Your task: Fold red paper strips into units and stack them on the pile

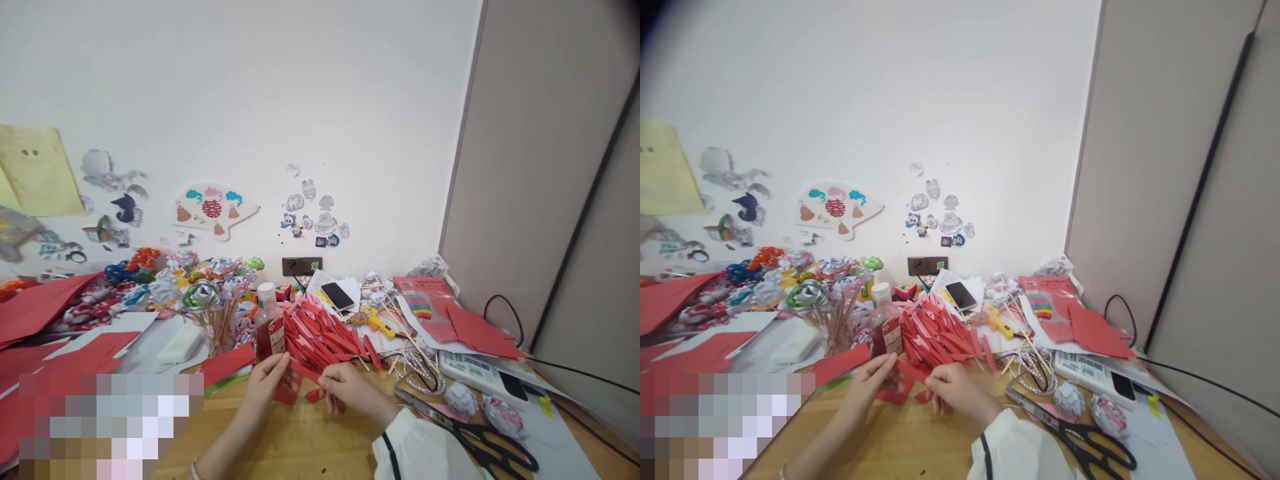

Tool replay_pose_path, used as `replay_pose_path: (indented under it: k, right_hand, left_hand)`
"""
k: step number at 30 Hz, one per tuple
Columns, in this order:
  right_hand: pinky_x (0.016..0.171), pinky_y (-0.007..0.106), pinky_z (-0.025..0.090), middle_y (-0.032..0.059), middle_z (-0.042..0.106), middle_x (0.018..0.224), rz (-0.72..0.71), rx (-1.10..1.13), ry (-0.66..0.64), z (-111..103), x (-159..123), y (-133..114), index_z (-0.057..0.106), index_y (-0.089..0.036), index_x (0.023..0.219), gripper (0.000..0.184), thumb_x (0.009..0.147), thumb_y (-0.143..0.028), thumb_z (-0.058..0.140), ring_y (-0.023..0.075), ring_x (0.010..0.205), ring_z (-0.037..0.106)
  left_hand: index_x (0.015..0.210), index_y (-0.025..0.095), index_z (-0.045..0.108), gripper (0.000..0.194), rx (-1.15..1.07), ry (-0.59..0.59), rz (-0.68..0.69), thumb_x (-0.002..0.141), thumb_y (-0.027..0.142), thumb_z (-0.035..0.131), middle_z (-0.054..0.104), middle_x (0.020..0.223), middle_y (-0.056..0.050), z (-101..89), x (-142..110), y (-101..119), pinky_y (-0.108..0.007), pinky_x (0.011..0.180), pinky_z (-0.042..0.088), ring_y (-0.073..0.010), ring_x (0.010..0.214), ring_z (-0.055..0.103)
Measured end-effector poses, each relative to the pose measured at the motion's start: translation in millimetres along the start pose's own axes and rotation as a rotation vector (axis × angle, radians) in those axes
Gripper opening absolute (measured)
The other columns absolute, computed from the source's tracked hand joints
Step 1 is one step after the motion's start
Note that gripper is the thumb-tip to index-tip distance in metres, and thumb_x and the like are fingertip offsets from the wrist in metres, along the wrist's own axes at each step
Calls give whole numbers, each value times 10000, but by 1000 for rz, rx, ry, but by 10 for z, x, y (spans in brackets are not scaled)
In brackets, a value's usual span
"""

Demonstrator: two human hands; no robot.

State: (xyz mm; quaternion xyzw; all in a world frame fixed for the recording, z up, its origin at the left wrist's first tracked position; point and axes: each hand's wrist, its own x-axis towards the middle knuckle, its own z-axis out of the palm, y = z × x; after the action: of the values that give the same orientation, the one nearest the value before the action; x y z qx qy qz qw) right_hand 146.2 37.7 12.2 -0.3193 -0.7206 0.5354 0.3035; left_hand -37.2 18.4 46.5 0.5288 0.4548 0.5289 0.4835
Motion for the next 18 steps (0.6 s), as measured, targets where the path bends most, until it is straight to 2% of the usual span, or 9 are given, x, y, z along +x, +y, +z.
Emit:
replay_pose_path:
  k: [4,8,11,13,15,18]
  right_hand:
    - [416,167,338,-22,501,491,-26,-24,70,-26,4,1,498,-129,644,389,762,-493,432,70,419,454]
    - [457,175,353,-15,512,503,-65,-14,70,-26,17,-6,507,-130,641,374,779,-467,421,76,449,472]
    - [447,177,345,-22,500,492,-84,-52,110,-35,38,18,513,-140,649,340,787,-437,418,83,443,468]
    - [440,182,334,-26,486,476,-78,-123,210,-64,57,35,515,-148,642,335,797,-420,394,89,435,460]
    - [444,189,316,-26,472,466,-71,-240,364,-113,70,40,508,-157,610,336,806,-392,369,96,444,455]
    - [457,203,275,-20,467,476,-35,-502,596,-207,64,33,490,-167,543,323,789,-351,392,106,473,441]
  left_hand:
    - [571,142,546,346,-5,-14,17,612,485,575,585,481,7,-27,13,-15,-218,441,413,-124,412,542]
    - [572,145,535,341,-10,-20,15,622,482,560,579,481,9,-43,39,-52,-210,428,398,-123,411,537]
    - [584,149,529,346,80,-10,6,652,488,508,578,501,7,-59,76,-82,-219,435,401,-126,415,532]
    - [645,145,561,340,253,6,33,675,472,474,616,575,-21,-87,96,-89,-239,492,423,-150,492,561]
    - [765,141,600,321,512,6,91,683,425,476,658,730,-60,-125,96,-78,-263,604,436,-186,654,591]
    - [877,172,613,294,954,-62,175,670,355,512,646,912,-82,-165,44,-33,-291,732,398,-221,839,568]
